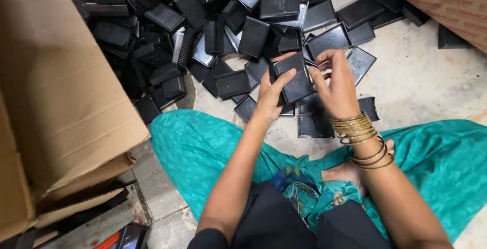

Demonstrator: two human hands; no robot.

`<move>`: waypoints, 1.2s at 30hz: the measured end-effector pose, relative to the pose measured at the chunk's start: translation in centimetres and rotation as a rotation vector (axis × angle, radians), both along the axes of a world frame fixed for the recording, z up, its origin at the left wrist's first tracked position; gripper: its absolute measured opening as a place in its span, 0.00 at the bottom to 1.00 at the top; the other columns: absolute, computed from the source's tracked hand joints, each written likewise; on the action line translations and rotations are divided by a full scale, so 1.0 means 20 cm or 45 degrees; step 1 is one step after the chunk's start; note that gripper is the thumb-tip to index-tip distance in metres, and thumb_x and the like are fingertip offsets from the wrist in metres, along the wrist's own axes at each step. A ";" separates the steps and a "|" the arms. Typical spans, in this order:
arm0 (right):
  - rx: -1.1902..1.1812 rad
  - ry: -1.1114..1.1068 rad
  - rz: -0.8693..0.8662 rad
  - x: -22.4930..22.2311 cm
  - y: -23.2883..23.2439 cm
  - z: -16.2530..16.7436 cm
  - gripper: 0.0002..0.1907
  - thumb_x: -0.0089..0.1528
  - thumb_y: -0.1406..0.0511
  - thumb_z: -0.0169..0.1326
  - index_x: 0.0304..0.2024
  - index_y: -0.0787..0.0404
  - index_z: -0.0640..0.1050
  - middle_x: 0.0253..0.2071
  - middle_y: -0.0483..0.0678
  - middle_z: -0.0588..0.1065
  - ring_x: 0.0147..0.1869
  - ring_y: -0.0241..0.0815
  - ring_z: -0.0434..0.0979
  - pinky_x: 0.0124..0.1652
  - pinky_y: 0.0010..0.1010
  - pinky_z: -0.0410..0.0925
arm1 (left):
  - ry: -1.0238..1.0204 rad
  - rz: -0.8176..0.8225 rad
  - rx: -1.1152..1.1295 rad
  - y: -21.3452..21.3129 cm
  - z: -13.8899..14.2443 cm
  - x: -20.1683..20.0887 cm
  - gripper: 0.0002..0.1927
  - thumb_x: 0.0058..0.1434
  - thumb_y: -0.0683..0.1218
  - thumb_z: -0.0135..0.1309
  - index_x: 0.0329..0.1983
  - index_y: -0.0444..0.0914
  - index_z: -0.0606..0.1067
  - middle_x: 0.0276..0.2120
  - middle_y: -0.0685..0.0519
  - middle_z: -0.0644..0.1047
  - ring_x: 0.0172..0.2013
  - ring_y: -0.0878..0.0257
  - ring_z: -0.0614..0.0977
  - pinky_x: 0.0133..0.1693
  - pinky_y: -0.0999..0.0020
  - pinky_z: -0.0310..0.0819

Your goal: The person sits on the floor and repeatedly picks up black compact disc cases from a large pile. They open and close the cases, flip them over, and place them back into the pile or into a nearby cardboard box. The task involves handling the cases one at a time without using any tools.

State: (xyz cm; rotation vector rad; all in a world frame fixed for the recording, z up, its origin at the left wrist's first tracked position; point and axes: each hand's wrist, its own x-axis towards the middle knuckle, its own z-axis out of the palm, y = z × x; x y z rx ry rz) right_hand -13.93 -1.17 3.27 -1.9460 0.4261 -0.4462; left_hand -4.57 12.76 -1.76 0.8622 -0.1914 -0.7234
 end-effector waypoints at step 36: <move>-0.441 -0.072 0.303 -0.03 0.18 0.07 0.20 0.58 0.62 0.66 0.50 0.62 0.77 0.40 0.54 0.78 0.44 0.54 0.80 0.44 0.38 0.72 | -0.914 0.729 0.790 0.11 -0.03 0.13 0.32 0.77 0.57 0.32 0.24 0.32 0.73 0.20 0.53 0.73 0.24 0.63 0.74 0.33 0.66 0.67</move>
